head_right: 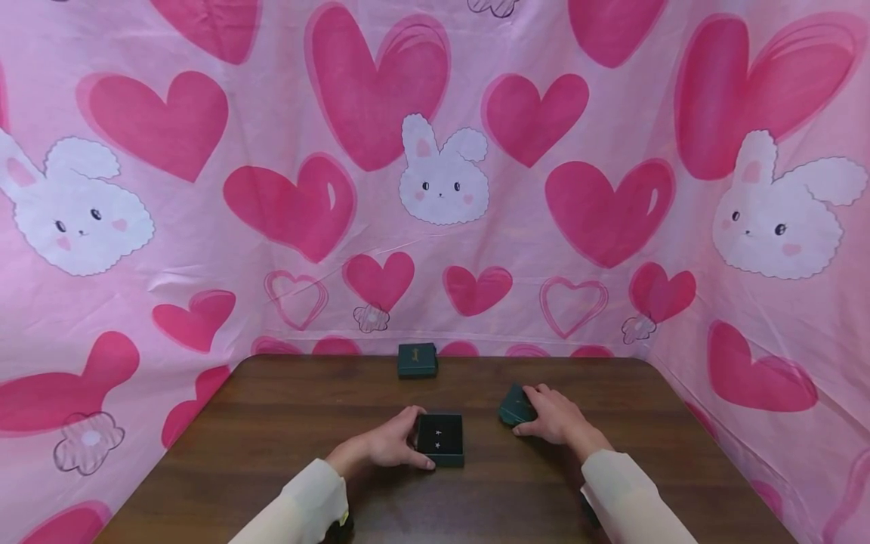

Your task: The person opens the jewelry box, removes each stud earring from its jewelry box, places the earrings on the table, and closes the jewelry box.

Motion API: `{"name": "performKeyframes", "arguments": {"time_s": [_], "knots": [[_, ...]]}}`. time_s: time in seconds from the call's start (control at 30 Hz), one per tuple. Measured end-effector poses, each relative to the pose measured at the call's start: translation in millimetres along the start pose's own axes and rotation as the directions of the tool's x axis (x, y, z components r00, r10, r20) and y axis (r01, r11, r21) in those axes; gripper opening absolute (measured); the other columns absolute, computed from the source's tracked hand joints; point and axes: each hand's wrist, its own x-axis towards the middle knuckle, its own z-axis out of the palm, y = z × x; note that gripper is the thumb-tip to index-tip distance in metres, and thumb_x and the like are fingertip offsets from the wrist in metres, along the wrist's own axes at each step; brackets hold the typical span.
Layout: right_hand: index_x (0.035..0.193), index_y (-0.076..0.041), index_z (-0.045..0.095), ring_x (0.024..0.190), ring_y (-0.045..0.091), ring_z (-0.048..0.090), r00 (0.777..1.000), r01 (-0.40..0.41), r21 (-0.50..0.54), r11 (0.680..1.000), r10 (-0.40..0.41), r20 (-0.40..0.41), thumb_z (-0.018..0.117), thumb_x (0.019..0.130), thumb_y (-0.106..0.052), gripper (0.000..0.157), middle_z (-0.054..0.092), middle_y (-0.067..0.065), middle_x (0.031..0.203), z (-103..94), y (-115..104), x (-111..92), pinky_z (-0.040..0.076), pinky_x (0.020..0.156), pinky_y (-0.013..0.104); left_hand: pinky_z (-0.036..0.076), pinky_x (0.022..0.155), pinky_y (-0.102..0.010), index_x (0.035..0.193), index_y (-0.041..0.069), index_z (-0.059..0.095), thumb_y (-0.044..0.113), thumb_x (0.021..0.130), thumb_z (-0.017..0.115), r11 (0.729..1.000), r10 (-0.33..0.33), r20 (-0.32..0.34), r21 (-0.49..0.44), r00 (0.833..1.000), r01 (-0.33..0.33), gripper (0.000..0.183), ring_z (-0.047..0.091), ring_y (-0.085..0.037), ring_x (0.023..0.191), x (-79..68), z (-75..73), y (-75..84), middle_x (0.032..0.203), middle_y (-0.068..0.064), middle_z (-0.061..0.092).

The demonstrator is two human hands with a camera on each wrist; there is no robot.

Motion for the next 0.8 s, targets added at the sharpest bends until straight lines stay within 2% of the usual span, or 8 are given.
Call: {"name": "performKeyframes", "arguments": {"time_s": [0.2,0.8], "knots": [[0.147,-0.001,0.048,0.126,0.048,0.050,1.000,-0.024,0.022,0.999,0.025,-0.014,0.084,0.078,-0.053,0.094,0.051,0.028,0.142,2.1,1.4,-1.6,0.041,0.100,0.070,0.044,0.085,-0.036,0.130,0.009,0.044,0.020,0.079,0.090,1.000,-0.010,0.005,-0.009,1.000,0.010,0.069,0.050,-0.019,0.097,-0.5,-0.5,1.1,0.108,-0.004,0.047],[0.146,-0.001,0.049,0.122,0.045,0.051,1.000,-0.023,0.029,0.999,0.023,0.006,0.083,0.079,-0.050,0.091,0.051,0.027,0.140,0.5,-0.3,-5.2,0.044,0.097,0.069,0.044,0.086,-0.036,0.130,0.008,0.044,0.020,0.078,0.090,1.000,-0.009,0.004,-0.010,1.000,0.009,0.070,0.050,-0.019,0.098,0.7,0.5,0.6,0.110,-0.004,0.047]]}}
